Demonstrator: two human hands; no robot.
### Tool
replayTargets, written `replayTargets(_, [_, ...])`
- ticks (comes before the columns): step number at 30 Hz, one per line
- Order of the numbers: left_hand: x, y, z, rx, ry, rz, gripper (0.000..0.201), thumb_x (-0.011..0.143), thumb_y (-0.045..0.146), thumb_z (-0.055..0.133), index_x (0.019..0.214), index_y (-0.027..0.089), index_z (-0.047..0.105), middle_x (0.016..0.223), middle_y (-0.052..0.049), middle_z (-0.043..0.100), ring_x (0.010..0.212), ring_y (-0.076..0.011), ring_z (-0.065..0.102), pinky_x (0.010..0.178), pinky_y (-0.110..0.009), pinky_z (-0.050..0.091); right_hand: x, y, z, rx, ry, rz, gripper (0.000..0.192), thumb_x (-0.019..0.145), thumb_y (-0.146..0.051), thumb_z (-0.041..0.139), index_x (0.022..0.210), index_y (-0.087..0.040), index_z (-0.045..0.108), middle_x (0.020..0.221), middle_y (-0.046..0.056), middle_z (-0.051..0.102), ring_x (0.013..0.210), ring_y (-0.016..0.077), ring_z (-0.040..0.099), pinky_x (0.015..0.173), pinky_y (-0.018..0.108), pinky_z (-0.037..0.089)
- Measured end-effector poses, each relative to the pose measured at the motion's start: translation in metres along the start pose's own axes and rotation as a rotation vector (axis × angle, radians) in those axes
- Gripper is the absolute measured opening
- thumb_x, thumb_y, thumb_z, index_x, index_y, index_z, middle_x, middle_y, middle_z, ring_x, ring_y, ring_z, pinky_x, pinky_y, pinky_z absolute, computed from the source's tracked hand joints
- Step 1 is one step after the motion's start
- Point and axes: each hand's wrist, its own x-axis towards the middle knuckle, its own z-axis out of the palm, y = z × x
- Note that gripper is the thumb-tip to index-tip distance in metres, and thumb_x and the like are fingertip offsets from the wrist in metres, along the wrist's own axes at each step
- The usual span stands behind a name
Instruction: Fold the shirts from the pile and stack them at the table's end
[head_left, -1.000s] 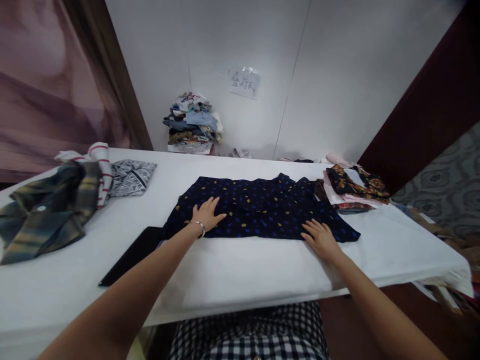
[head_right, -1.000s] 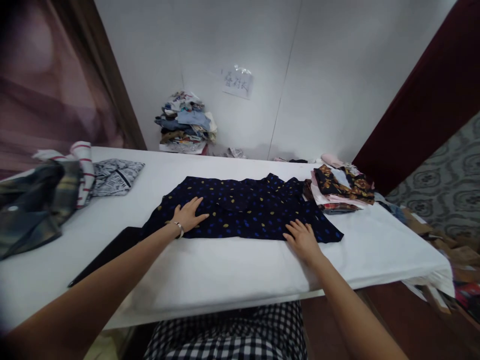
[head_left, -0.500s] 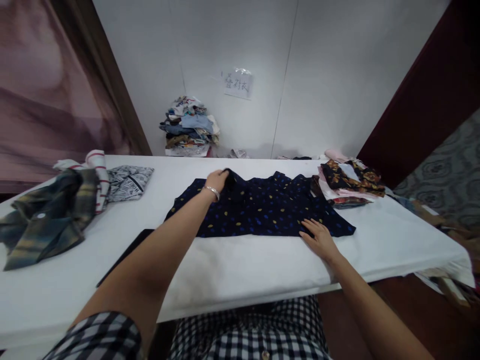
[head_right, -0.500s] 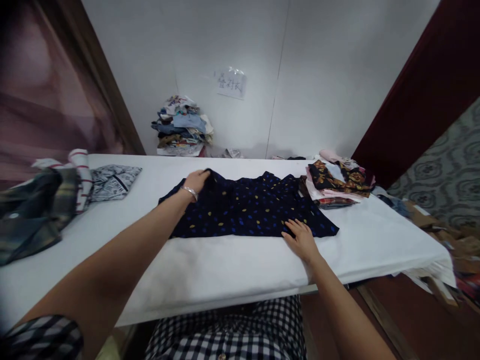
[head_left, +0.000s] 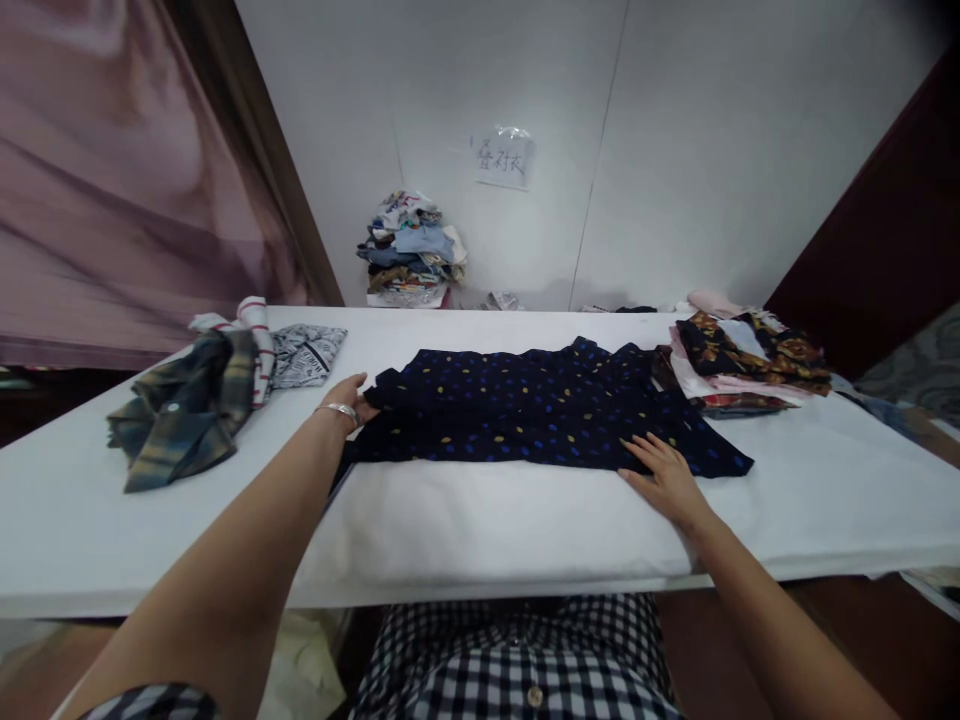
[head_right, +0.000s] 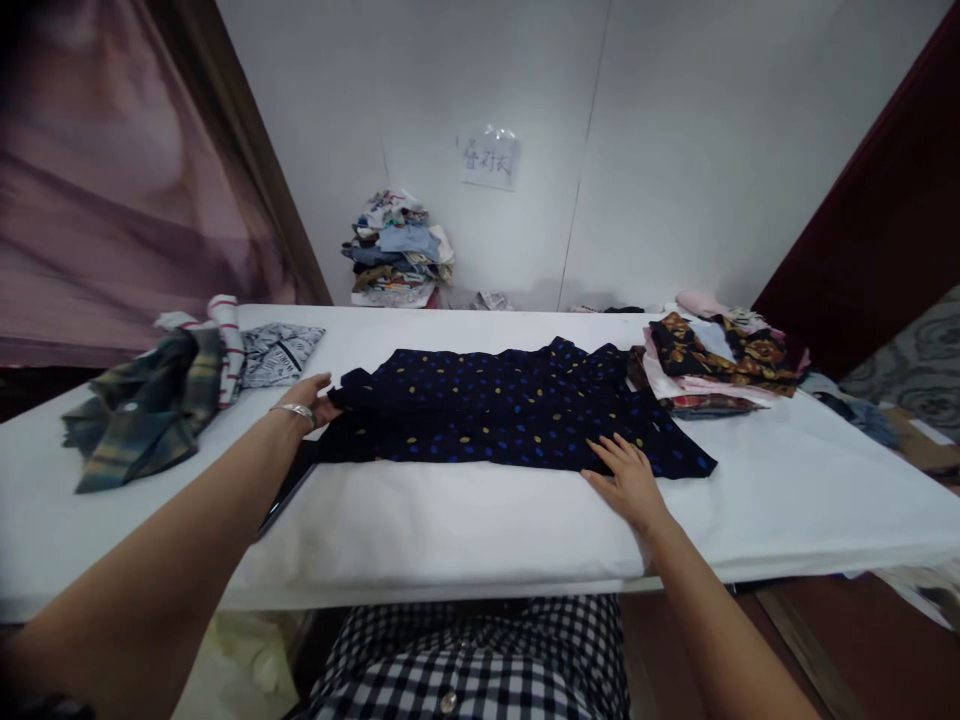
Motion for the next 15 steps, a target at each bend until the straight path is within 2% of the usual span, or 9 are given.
replayTargets(4, [0.000,-0.005,0.009,0.072,-0.115,0.100,0.058,0.078,0.028,0.066,0.131,0.021,0.045,0.106,-0.010,0.065,0.085,-0.0197,0.067,0.072,-0.036,0.060,-0.001,0.003,0.003,0.005,0.026,-0.013,0.044,0.086,-0.051,0.053,0.120,-0.026,0.067,0.133,0.008,0.059,0.135,0.0317,0.040,0.106,0.054,0.033])
replayTargets(7, [0.000,-0.014,0.020,0.216,-0.175,0.204,0.068,0.070,0.018,0.066,0.135,0.021,0.046,0.108,-0.009,0.065,0.094,-0.0201,0.066,0.083,-0.037,0.058,-0.001,0.004,0.004,0.017,0.038,-0.023,0.040,0.087,-0.048,0.050,0.114,-0.026,0.070,0.131,0.007,0.061,0.135,0.0310,0.041,0.106,0.054,0.034])
replayTargets(10, [0.000,-0.024,0.028,0.429,-0.165,0.342,0.069,0.060,0.010,0.064,0.128,0.019,0.056,0.118,-0.010,0.062,0.113,-0.0275,0.059,0.099,-0.042,0.049,-0.001,0.005,0.005,0.030,0.054,-0.040,0.038,0.089,-0.044,0.047,0.111,-0.025,0.072,0.129,0.007,0.062,0.134,0.0309,0.042,0.105,0.054,0.035])
replayTargets(13, [-0.001,-0.033,0.030,0.602,-0.121,0.462,0.061,0.055,0.007,0.060,0.115,0.018,0.066,0.138,-0.010,0.050,0.130,-0.0308,0.045,0.113,-0.038,0.034,0.000,0.006,0.006,0.047,0.070,-0.059,0.037,0.089,-0.039,0.045,0.107,-0.024,0.073,0.126,0.008,0.065,0.132,0.0313,0.044,0.104,0.055,0.037])
replayTargets(15, [-0.002,-0.035,0.031,0.702,-0.099,0.505,0.051,0.056,0.008,0.059,0.105,0.018,0.071,0.138,-0.010,0.051,0.129,-0.0306,0.046,0.113,-0.035,0.033,0.000,0.008,0.007,0.065,0.079,-0.065,0.036,0.089,-0.038,0.045,0.104,-0.024,0.074,0.123,0.007,0.066,0.131,0.0316,0.045,0.103,0.055,0.038])
